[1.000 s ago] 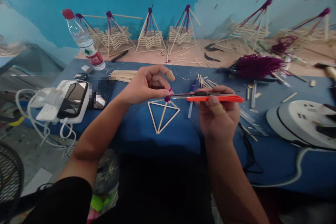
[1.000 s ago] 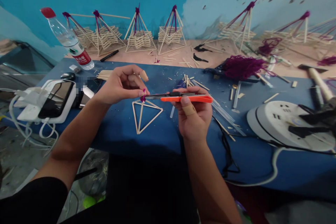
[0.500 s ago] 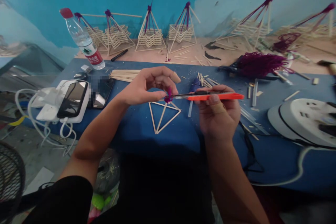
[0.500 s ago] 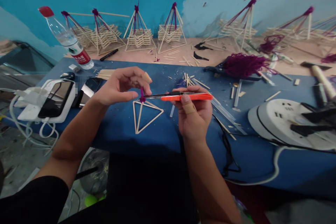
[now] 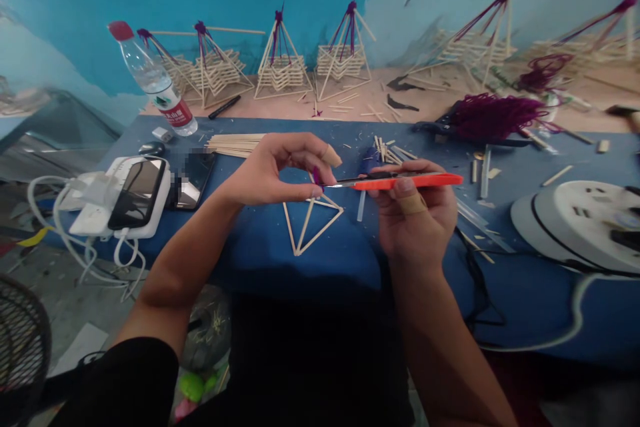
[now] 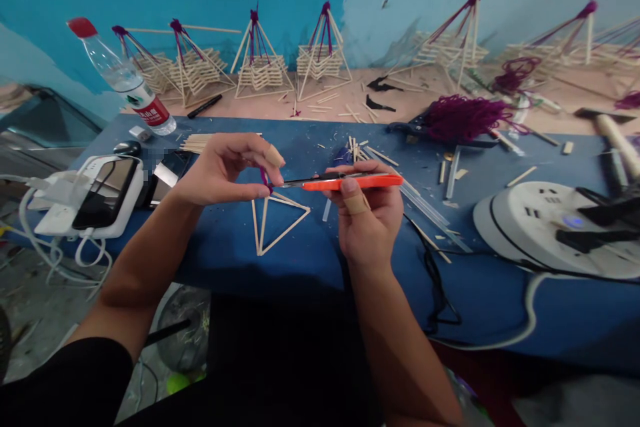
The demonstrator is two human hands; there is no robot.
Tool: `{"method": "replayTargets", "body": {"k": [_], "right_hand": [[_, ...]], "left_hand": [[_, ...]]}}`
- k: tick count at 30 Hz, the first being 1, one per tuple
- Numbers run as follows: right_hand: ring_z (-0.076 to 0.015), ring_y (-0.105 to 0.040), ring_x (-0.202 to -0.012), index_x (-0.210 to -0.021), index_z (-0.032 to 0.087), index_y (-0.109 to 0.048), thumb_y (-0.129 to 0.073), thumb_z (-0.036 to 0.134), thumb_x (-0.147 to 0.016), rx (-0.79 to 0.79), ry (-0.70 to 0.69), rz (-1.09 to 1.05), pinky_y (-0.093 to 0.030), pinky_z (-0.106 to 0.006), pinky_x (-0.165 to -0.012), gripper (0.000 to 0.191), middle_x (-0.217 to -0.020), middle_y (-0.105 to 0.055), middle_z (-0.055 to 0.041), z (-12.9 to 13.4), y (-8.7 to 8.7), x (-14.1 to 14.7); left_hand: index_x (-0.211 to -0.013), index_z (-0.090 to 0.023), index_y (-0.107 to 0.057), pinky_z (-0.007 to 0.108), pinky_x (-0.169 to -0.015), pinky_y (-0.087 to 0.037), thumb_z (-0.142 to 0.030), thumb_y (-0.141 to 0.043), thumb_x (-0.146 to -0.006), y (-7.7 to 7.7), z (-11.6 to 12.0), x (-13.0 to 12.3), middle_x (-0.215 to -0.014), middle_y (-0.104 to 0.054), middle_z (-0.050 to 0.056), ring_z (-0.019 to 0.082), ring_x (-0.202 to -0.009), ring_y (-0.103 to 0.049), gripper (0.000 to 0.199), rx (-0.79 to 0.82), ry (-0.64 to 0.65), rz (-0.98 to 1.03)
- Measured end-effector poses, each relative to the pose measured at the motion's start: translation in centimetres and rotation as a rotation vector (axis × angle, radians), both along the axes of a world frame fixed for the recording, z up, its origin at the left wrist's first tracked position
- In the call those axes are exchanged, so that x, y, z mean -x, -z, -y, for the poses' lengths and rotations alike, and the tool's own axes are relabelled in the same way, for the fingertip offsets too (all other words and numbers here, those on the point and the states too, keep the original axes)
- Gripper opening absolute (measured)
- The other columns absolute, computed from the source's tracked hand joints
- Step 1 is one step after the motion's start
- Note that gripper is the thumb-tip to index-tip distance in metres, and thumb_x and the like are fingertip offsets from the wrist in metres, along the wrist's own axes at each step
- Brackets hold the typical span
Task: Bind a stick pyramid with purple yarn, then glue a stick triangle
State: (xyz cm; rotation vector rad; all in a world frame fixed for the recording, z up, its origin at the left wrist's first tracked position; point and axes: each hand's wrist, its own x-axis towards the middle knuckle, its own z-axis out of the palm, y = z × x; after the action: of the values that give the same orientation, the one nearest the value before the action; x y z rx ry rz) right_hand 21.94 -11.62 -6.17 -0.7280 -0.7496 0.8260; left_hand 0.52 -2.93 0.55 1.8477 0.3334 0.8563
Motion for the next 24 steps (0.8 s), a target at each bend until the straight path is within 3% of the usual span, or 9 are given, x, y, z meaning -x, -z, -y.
{"method": "replayTargets", "body": {"k": [7, 14, 24], "right_hand": [[-0.0168, -0.082, -0.091, -0.103, 0.029, -0.074, -0.096, 0.040, -0.083, 0.000, -0.004, 0.004, -0.070, -0.026, -0.072, 0.033, -0.096, -0.082, 0.0008, 0.14, -0.08, -0.03], [-0.0188, -0.083, -0.090, -0.103, 0.029, -0.073, -0.096, 0.041, -0.081, 0.009, 0.011, 0.006, -0.072, -0.030, -0.071, 0.035, -0.095, -0.082, 0.0009, 0.13, -0.11, -0.06], [-0.0162, -0.082, -0.084, -0.107, 0.028, -0.072, -0.095, 0.041, -0.083, 0.018, -0.015, -0.007, -0.072, -0.026, -0.070, 0.036, -0.098, -0.083, 0.0006, -0.08, 0.42, -0.34]], "left_hand": [[-0.095, -0.019, -0.076, 0.034, -0.087, -0.068, -0.041, -0.101, -0.079, 0.15, 0.07, -0.22, -0.077, -0.078, 0.004, 0.022, -0.090, -0.084, 0.037, 0.018, -0.009, 0.059], [-0.091, -0.018, -0.071, 0.033, -0.084, -0.069, -0.044, -0.101, -0.077, 0.06, 0.01, -0.08, -0.079, -0.076, 0.004, 0.023, -0.090, -0.084, 0.042, 0.117, -0.037, 0.062], [-0.092, -0.016, -0.075, 0.032, -0.081, -0.068, -0.042, -0.100, -0.079, 0.10, -0.59, 0.45, -0.086, -0.081, 0.008, 0.018, -0.081, -0.081, 0.039, 0.094, -0.055, -0.014]]}}
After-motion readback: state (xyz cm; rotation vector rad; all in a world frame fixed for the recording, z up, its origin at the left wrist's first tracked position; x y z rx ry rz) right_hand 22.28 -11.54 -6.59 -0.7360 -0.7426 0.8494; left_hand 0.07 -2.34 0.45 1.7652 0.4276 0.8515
